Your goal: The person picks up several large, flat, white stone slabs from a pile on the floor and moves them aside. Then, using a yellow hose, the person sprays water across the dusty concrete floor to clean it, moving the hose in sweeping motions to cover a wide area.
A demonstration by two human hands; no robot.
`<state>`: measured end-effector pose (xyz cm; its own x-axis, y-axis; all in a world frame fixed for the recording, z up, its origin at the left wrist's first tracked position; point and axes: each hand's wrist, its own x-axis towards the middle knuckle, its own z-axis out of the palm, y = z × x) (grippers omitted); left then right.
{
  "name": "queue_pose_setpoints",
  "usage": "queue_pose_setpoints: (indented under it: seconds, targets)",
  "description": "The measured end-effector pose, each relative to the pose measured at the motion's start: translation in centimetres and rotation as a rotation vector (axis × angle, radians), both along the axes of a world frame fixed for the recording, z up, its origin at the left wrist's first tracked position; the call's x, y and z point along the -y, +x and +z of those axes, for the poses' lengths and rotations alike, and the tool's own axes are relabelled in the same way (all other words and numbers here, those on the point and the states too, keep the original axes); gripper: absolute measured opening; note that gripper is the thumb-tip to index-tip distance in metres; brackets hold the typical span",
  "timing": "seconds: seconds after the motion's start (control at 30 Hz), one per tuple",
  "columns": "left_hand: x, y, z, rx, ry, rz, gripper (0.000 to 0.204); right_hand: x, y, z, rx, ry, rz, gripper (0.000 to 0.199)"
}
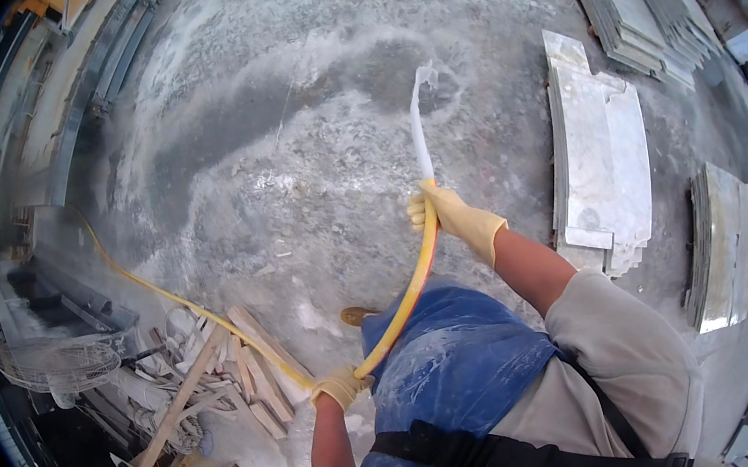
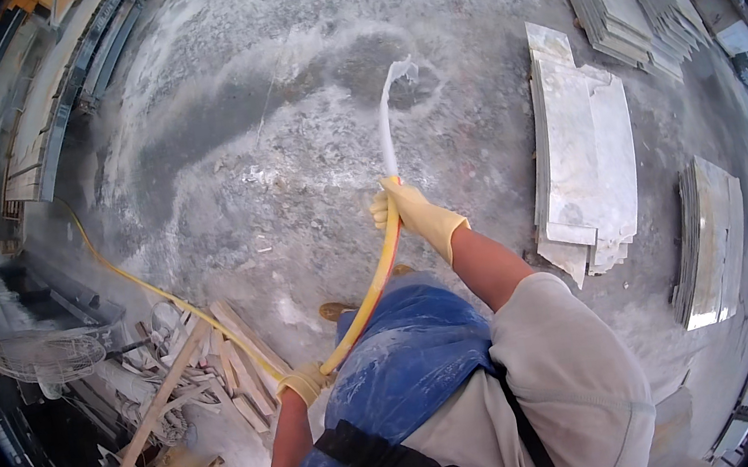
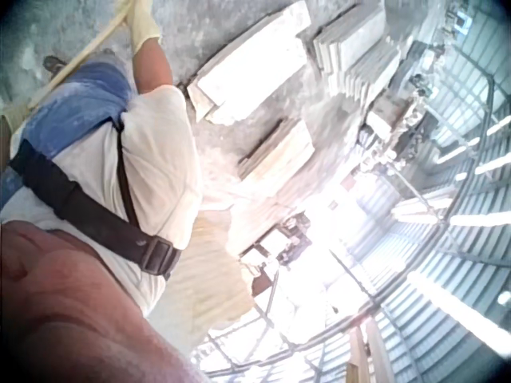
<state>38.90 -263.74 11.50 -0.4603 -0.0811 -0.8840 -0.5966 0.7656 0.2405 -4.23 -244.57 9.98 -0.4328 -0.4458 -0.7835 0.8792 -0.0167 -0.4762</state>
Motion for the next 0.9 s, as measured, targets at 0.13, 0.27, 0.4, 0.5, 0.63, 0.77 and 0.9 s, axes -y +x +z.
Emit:
queue_pose_setpoints:
  seconds: [0.13, 0.27, 0.4, 0.5, 0.63, 0.77, 0.9]
  targets:
    - [-2.4, -1.5, 2.0, 0.119, -0.112, -0.095, 0.049, -4.6, -2.6, -1.2, -0.090, 0.080, -0.354, 0.042]
    - [-3.9, -4.0, 3.0, 0.187, -0.209, -0.191, 0.040, -7.1, -2.8, 0.0, -0.149, 0.166, -0.268, 0.042]
    - [-5.4, -4.5, 1.4, 0.149, -0.263, -0.244, 0.039, -12.3, -2.1, -3.5, -0.016, 0.153, -0.372, 0.047]
    - [-6.7, -4.6, 0.8, 0.163, -0.267, -0.296, 0.036, -16.8, -1.0, -8.2, 0.101, 0.194, -0.340, 0.056]
    - [-8.9, -4.2, 0.7, 0.152, -0.290, -0.342, 0.034, -20.8, 3.9, -7.3, 0.217, 0.245, -0.645, 0.062]
    - [-10.9, -3.6, 0.4, 0.126, -0.346, -0.385, 0.030, -25.3, 8.6, -10.9, 0.254, 0.225, -0.515, 0.063]
    - [-11.8, -2.4, 0.6, 0.137, -0.346, -0.478, 0.028, -25.9, 10.4, -9.3, 0.350, 0.274, -0.430, 0.063]
